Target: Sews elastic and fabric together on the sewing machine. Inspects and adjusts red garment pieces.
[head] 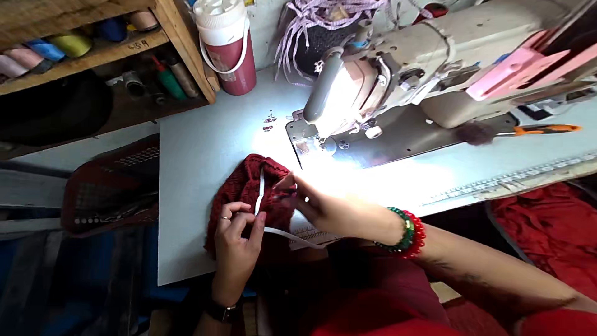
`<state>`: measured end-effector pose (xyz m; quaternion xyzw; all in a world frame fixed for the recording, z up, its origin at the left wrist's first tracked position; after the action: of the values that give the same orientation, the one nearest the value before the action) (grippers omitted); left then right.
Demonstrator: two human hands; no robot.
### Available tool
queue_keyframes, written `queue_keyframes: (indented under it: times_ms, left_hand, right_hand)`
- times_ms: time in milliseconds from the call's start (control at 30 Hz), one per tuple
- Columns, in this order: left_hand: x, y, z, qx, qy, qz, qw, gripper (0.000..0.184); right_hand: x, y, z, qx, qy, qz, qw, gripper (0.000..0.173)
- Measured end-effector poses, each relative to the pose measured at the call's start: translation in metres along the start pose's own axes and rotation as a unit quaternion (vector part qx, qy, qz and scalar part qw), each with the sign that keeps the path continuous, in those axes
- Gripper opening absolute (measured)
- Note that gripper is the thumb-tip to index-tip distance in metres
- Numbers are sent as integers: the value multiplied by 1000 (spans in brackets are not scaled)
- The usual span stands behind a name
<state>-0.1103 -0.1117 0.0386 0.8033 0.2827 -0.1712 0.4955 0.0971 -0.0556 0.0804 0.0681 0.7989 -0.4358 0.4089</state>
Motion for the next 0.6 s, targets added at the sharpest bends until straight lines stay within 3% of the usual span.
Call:
queue_keyframes:
  times_ms: [100, 267, 467, 600]
  left_hand:
    - [4, -2, -6, -40, -28, -92, 995, 28]
    - [17, 11, -15, -37, -98, -233, 967, 24]
    - [8, -2, -18, -127, -85, -52, 987, 19]
    - [10, 2, -13, -137, -74, -24, 987, 18]
  right_hand:
    - [24, 0, -1, 29, -37, -24, 999, 27]
    - [35, 17, 9, 47, 4, -39, 998, 27]
    - [36, 13, 10, 28, 8, 43, 999, 22]
    - [40, 5, 1, 11, -24, 93, 995, 20]
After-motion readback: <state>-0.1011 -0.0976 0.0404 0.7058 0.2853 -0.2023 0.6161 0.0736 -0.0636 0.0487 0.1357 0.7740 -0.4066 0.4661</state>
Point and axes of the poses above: each hand's wrist, its own z-axis away from the middle knuckle, its own x-axis out of the palm, y = z × x, the point moved 3 cm from there along -z, towards the middle knuckle, and after that the axes turned 1 degree about -x, right-handed, at the moved point
